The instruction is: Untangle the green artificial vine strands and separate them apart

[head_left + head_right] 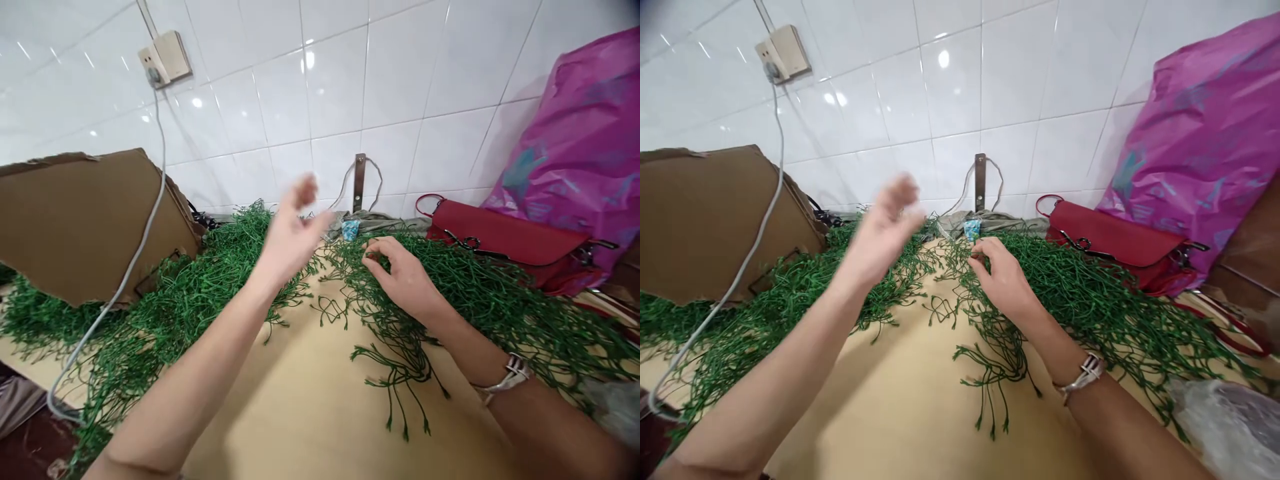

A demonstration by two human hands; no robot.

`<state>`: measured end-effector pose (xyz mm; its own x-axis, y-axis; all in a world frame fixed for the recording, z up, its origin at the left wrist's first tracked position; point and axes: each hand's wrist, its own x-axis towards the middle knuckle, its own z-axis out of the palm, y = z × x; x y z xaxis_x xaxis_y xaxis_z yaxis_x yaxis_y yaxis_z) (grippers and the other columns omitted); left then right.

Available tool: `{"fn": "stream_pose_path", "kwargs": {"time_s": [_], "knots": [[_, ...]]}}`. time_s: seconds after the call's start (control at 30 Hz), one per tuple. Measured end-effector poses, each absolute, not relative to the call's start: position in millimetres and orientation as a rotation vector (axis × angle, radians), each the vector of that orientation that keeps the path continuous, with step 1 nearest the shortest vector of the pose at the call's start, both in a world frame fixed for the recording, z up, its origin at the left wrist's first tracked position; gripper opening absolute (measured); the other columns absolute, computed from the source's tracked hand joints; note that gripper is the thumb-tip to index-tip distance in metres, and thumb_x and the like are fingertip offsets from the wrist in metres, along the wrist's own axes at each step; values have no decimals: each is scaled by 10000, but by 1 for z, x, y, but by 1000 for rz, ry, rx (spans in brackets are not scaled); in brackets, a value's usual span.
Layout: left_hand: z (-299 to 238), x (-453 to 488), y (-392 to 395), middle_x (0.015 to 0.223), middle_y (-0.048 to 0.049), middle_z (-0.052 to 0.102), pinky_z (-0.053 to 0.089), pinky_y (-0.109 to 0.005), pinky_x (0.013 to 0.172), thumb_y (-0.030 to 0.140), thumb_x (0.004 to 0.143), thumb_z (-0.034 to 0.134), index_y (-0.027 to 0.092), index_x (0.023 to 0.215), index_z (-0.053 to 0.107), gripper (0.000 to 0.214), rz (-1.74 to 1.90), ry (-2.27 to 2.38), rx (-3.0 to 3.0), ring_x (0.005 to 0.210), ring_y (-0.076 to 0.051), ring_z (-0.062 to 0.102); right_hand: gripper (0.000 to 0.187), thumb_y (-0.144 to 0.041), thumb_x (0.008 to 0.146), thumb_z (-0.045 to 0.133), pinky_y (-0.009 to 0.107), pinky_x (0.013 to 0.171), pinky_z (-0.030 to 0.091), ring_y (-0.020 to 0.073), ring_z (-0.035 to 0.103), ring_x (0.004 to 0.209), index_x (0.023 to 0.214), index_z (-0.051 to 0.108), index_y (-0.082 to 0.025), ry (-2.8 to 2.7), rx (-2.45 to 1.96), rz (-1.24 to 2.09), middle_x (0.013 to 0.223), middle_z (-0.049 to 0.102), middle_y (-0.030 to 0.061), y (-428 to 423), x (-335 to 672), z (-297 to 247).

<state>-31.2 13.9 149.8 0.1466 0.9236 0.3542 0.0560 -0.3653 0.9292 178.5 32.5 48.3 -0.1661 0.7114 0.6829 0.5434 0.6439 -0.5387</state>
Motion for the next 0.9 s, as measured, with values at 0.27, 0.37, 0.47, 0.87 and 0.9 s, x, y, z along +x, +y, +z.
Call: {"fn": "stream_pose_path", "kwargs": {"time_s": [0.27, 0.37, 0.47, 0.87, 0.9], "knots": [[77, -12, 63, 1197, -137, 709, 437, -432, 1075, 292, 810, 725, 143, 1177, 615, 411, 1096, 907, 1728, 1130, -257, 651, 94, -338, 895, 608, 417, 1025, 460, 254, 640, 1119, 902, 598, -245, -1667, -929, 379, 1121, 711, 68, 25, 189, 82], [60, -14, 64, 973, -55, 721, 469, -362, 980, 315, 792, 731, 173, 1006, 621, 279, 1288, 825, 1556, 958, -196, 667, 94, -338, 877, 612, 438, 987, 488, 262, 659, 1052, 895, 618, -245, -1702, -997, 264, 1065, 717, 70, 35, 204, 74], [48, -18, 68, 948, -25, 695, 460, -316, 936, 265, 755, 746, 185, 956, 607, 257, 1471, 866, 1403, 895, -163, 650, 116, -350, 873, 600, 455, 956, 503, 275, 654, 1018, 856, 635, -241, -1817, -1033, 160, 1011, 697, 84, 48, 219, 60], [65, -21, 68, 690, 48, 636, 557, -244, 749, 121, 824, 638, 181, 929, 577, 135, 1559, 820, 785, 623, -103, 669, 139, -376, 831, 645, 471, 936, 502, 295, 630, 1112, 853, 702, -251, -1650, -1142, 72, 1119, 689, 96, 53, 216, 47], [69, -21, 67, 673, 47, 634, 575, -259, 768, 119, 836, 639, 175, 934, 581, 127, 1542, 780, 737, 620, -106, 674, 137, -378, 826, 654, 460, 912, 508, 289, 634, 1100, 862, 698, -254, -1590, -1150, 99, 1122, 698, 87, 52, 214, 48]]}}
